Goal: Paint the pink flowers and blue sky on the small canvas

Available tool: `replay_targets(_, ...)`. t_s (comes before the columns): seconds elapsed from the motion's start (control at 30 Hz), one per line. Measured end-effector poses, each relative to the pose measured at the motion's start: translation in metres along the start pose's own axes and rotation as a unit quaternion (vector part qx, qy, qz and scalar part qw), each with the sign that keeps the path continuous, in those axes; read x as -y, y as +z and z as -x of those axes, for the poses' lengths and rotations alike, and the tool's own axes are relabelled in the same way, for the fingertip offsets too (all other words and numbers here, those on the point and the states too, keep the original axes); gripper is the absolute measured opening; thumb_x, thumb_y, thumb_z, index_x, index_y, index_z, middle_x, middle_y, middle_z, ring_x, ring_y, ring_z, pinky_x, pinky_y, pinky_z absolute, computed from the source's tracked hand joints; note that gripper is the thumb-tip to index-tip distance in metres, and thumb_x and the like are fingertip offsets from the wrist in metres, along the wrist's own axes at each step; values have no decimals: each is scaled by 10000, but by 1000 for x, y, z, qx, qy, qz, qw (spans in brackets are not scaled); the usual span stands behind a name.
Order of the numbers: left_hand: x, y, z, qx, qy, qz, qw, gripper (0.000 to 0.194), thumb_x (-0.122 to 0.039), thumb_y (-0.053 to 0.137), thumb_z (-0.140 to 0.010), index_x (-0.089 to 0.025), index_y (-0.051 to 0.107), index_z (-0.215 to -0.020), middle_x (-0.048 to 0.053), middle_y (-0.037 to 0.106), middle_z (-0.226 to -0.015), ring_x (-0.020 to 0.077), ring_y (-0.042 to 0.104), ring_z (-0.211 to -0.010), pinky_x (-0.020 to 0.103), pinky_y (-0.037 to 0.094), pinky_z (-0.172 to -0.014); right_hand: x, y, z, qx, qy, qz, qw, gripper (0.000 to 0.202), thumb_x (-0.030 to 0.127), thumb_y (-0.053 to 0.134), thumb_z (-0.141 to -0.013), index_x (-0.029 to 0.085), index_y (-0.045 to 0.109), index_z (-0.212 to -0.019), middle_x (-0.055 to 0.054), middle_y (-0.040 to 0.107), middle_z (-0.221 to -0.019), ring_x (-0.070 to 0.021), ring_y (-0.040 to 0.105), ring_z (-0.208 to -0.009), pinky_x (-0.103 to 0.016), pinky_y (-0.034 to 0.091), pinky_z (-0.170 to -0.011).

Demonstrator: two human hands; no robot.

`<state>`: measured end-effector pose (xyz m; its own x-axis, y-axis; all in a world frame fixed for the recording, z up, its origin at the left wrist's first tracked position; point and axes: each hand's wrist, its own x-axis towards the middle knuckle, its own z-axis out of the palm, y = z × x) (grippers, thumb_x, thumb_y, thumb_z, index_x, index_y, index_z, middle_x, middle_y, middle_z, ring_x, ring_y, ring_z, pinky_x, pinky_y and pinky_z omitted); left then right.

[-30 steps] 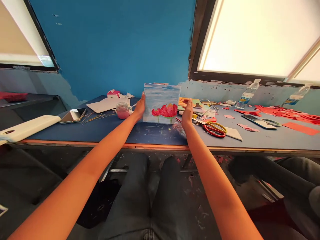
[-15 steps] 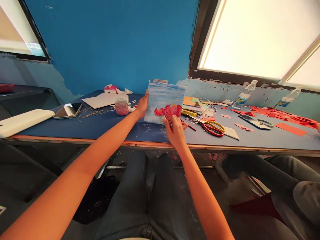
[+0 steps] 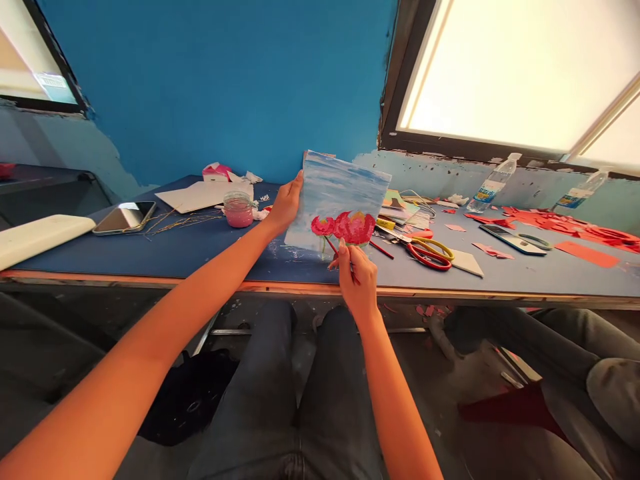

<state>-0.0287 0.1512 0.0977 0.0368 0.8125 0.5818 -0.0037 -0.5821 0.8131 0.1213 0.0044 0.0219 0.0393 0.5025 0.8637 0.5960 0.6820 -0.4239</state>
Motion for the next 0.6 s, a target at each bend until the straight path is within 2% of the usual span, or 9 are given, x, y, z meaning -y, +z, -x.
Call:
replay_targets(0.17,2,1,-1,-13,28,-33,999,531,-680,452,-938,-214,525,-694,33,536,-732,276,618,-1062,422,494,-980,4,-3,-2,9,-12,0,1000,482,343,406,-1046,206,543,-604,-24,552,-693,-140,526,-714,-309,419,-720)
replay_targets(0.3,4,0,-2,-9,28,-25,999,517,-658,462,-945,-217,496,-676,23,488,-701,253,624,-1016,402,499,-948,4,-4,0,-62,8,-24,998,540,373,431,-1038,209,539,-535,-20,525,-656,-138,530,-693,-317,424,-696)
replay_targets(0.43,6,-1,-3,-4,47,-36,998,573,-727,428,-915,-222,458,-646,10,439,-657,239,629,-966,396,512,-919,4,-4,0,-109,50,-68,990,600,442,397,-1043,213,513,-501,-12,513,-615,-136,528,-650,-320,413,-651)
replay_targets(0.6,6,-1,-3,-8,47,-35,998,556,-686,438,-935,-228,407,-622,13,412,-653,255,616,-996,420,482,-963,4,-4,-1,-86,52,-60,993,607,436,399,-1044,209,533,-498,-7,516,-589,-130,501,-624,-319,394,-650)
